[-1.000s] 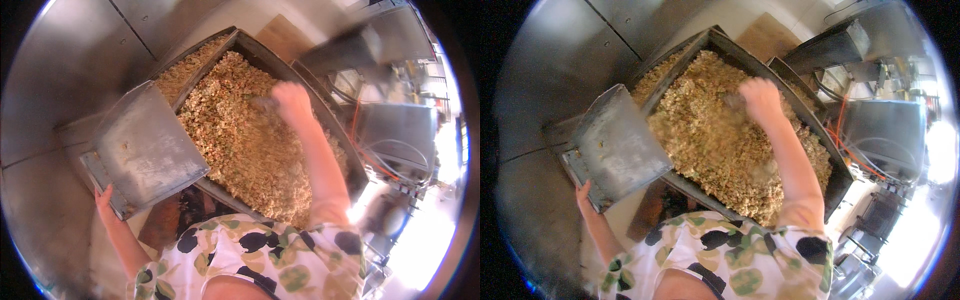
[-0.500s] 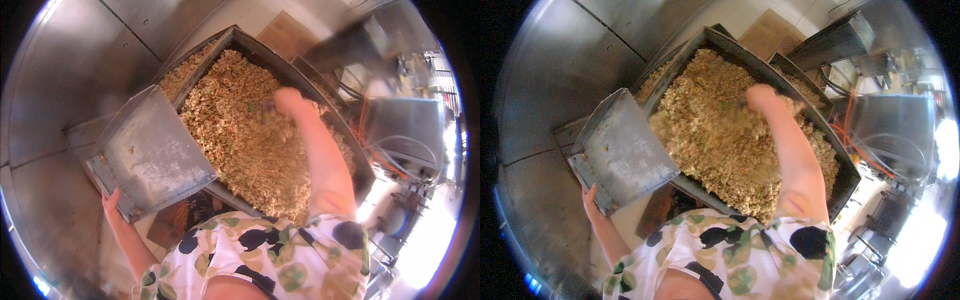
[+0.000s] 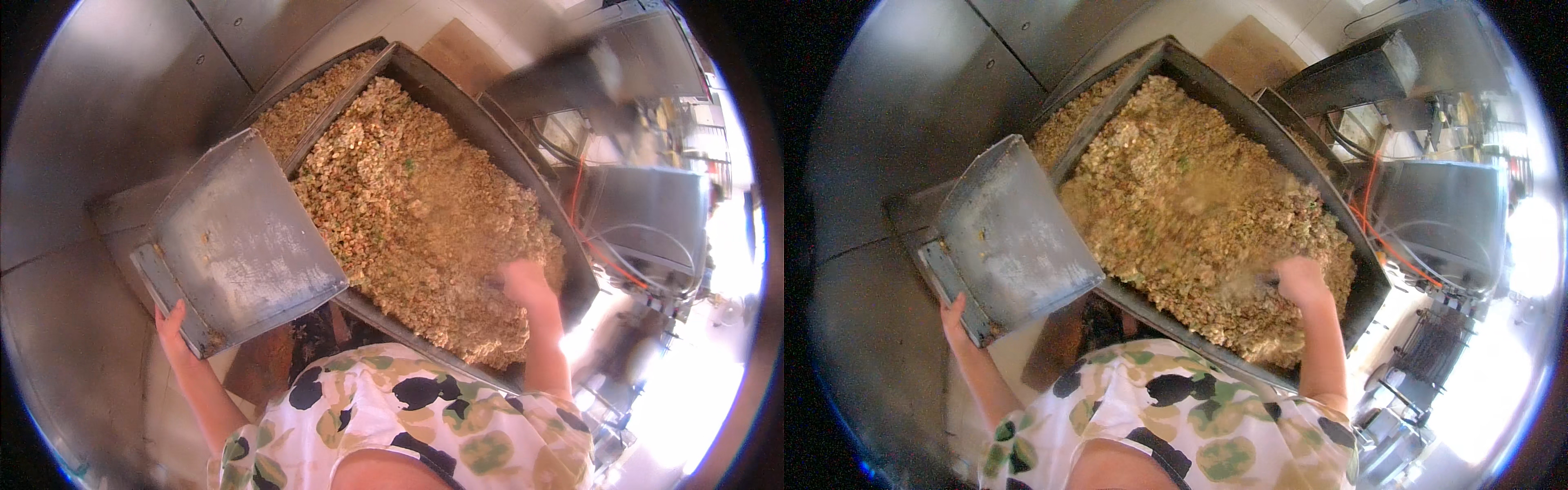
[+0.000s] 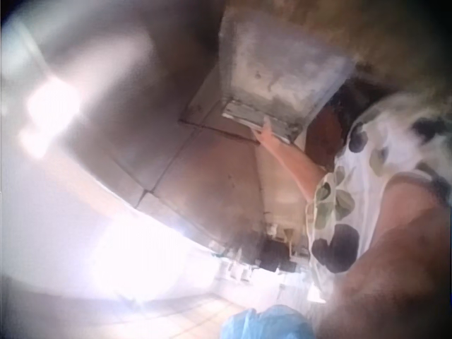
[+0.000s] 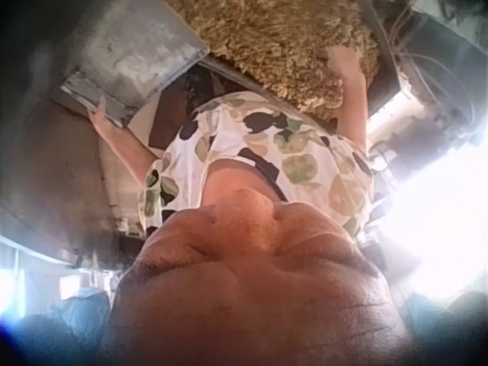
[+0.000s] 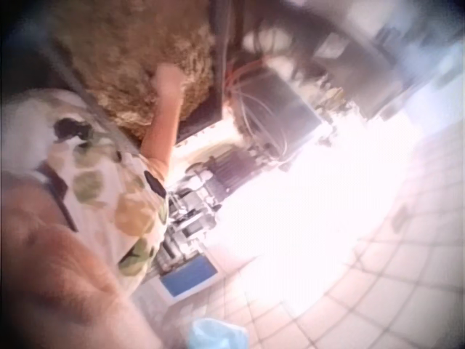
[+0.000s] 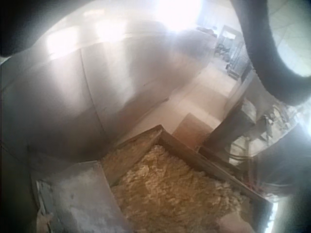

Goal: The person uses a metal scraper to transfer a crumbly mixture from a large bin into a rectangular metal tray. They then move to a table to handle a large mass of dough, cutting a portion from it with a knife and placing it into a tray. The person returns to the bin to continue transferring the crumbly mixture.

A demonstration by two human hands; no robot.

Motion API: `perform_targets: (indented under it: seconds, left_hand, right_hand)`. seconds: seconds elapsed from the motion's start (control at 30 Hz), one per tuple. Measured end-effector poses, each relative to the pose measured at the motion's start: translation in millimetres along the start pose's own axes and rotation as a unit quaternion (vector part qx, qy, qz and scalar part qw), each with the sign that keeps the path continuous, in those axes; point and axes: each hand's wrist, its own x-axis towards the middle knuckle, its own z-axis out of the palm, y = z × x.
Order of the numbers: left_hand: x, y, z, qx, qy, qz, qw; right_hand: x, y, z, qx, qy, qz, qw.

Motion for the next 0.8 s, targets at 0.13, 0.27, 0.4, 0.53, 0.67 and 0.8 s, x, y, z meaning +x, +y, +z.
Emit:
perform_targets:
  seconds: [0.13, 0.27, 0.4, 0.53, 0.67, 0.8]
  left_hand:
    - [3, 2, -13, -0.014, 0.017, 0.002, 1.000]
    - [-3, 2, -24, -0.019, 0.054, 0.000, 0.998]
    - [-18, 11, -23, -0.017, 0.070, 0.020, 0.997]
    - [-26, 14, -33, -0.038, 0.078, 0.032, 0.996]
    - [-27, 14, -39, -0.047, 0.065, 0.028, 0.996]
    - [-27, 15, -35, -0.038, 0.051, 0.037, 0.997]
  right_hand:
    - [57, -54, -72, 0.136, 0.210, -0.064, 0.966]
    - [147, -160, -144, 0.154, 0.221, -0.099, 0.958]
    - [204, -251, -130, 0.041, 0.149, -0.204, 0.967]
    - [199, -267, -129, -0.041, 0.104, -0.280, 0.953]
    - [183, -261, -114, -0.052, 0.106, -0.331, 0.936]
    - [166, -234, -79, -0.037, 0.028, -0.357, 0.933]
